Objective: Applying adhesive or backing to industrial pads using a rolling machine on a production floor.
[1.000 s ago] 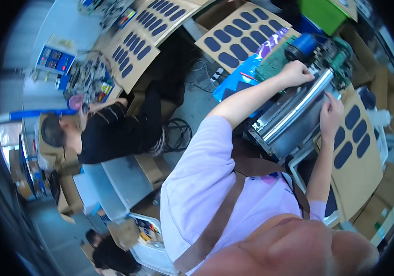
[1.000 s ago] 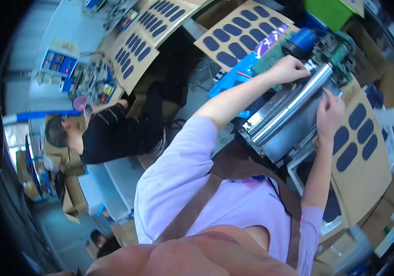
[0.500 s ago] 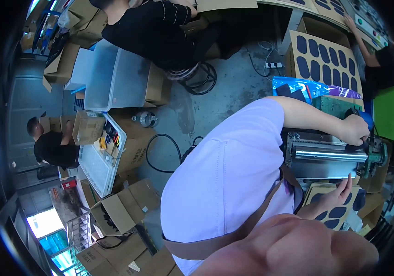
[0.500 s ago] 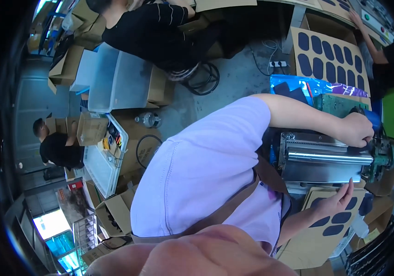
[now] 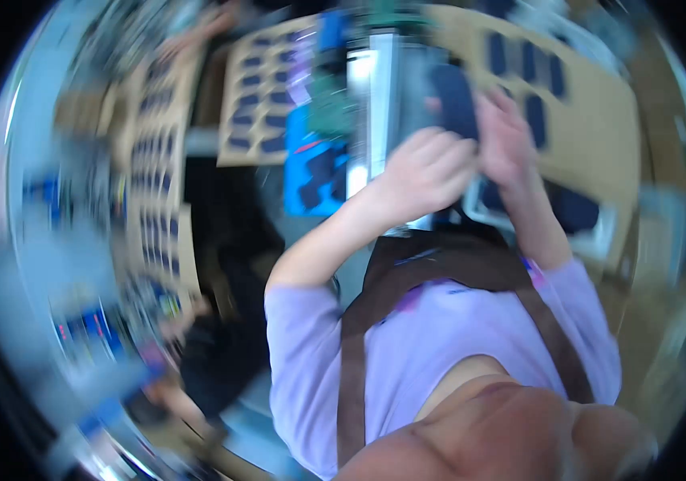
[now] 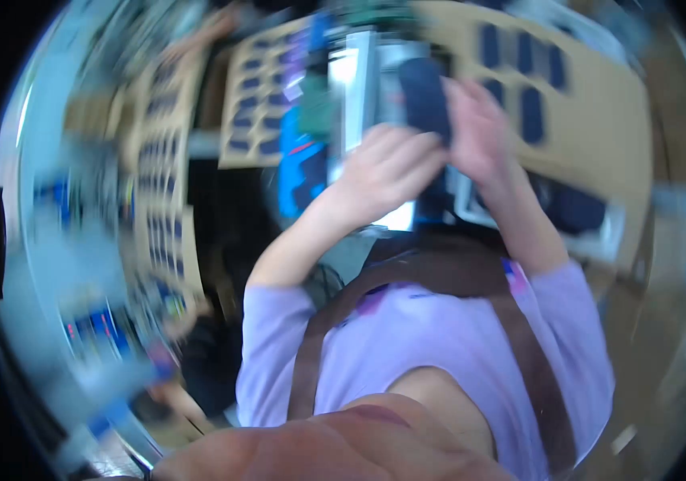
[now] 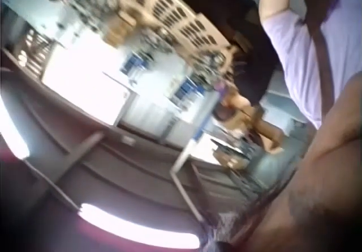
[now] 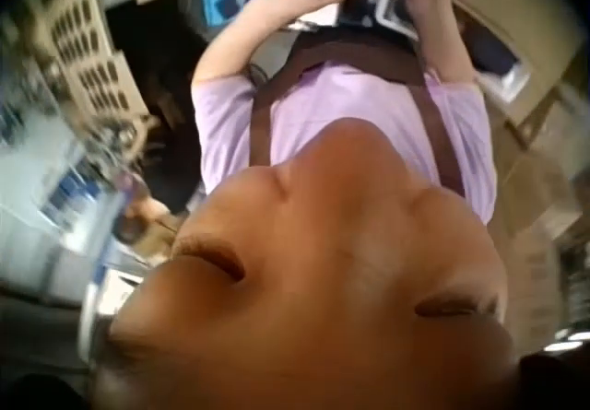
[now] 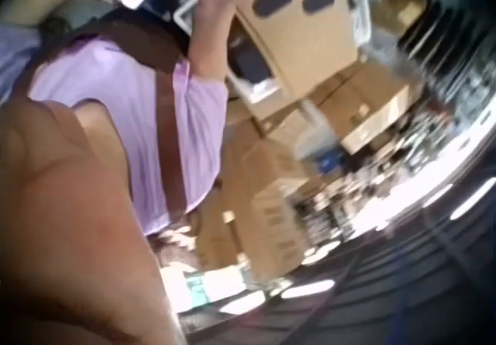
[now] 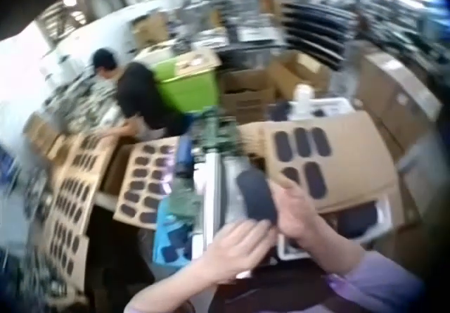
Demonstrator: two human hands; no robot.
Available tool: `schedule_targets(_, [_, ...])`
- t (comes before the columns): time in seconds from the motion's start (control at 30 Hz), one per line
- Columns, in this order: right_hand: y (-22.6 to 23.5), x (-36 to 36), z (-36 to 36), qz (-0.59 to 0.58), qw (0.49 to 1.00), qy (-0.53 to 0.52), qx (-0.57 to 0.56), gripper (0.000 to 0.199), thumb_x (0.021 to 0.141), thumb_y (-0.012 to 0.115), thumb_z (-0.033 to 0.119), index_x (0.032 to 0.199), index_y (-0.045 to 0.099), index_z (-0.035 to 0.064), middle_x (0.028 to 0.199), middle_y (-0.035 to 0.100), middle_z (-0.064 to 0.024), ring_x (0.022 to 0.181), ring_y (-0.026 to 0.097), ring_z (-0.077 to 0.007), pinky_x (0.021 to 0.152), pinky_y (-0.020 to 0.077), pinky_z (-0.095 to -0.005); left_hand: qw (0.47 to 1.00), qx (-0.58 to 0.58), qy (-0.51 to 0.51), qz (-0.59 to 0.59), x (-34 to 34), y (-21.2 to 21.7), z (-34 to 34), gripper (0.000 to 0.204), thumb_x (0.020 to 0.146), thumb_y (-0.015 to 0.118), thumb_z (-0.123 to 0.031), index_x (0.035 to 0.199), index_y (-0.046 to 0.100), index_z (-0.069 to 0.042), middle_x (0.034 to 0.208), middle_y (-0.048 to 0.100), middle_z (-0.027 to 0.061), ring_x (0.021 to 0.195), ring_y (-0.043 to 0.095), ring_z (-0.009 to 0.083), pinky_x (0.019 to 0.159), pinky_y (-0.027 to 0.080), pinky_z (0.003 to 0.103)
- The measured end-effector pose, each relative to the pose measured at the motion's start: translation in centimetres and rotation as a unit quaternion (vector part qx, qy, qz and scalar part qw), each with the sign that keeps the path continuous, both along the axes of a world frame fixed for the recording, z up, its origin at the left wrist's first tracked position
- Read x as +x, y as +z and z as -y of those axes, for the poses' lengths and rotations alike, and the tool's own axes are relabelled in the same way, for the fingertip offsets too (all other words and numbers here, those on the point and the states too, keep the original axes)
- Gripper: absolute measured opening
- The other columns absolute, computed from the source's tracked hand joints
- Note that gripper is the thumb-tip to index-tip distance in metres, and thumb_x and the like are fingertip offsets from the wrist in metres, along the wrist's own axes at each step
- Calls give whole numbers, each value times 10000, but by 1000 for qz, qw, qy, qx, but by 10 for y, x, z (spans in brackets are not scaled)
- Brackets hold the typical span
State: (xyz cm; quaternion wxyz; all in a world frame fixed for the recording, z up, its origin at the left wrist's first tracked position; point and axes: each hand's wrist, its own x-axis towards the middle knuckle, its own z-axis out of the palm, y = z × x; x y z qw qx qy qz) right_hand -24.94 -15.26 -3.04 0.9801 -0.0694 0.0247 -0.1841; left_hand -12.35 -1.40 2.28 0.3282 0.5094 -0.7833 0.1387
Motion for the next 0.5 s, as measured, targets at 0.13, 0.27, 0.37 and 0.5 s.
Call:
schedule_targets(0.13, [-14,-54,25,15,994,-95,-45,549,1058,436,334,1466,370,-27,1401,536,-214,1286,541,-357,1091,423,-444,996,46,-61,52,-16,17,-7,167,793,693,-46,957,664,-32,1063,641,93,834,598,207,754,478,318])
schedule_targets(0.27, [-35,-119,66,-266,919,-240,-165,519,1060,449,376,1438,452,20,1316,607,-171,1188,618,-250,1003,501,-363,999,42,-31,14,-7,16,-9,155,805,729,-40,953,687,-28,1029,665,91,826,615,213,752,489,325])
schedule_targets(0.37, [-58,-160,91,-437,809,-317,-231,477,1051,482,349,1404,521,30,1296,639,-106,1132,634,-184,967,500,-300,999,40,-21,25,-5,11,-14,169,792,754,-35,953,702,-32,1014,674,89,827,623,215,750,490,327])
schedule_targets(0.5, [-95,-177,117,-501,746,-345,-271,418,1039,510,320,1296,604,4,1220,670,-68,1066,635,-162,895,504,-263,997,69,10,24,-9,12,-19,167,789,756,-29,949,709,-31,1009,681,87,829,623,214,750,487,328])
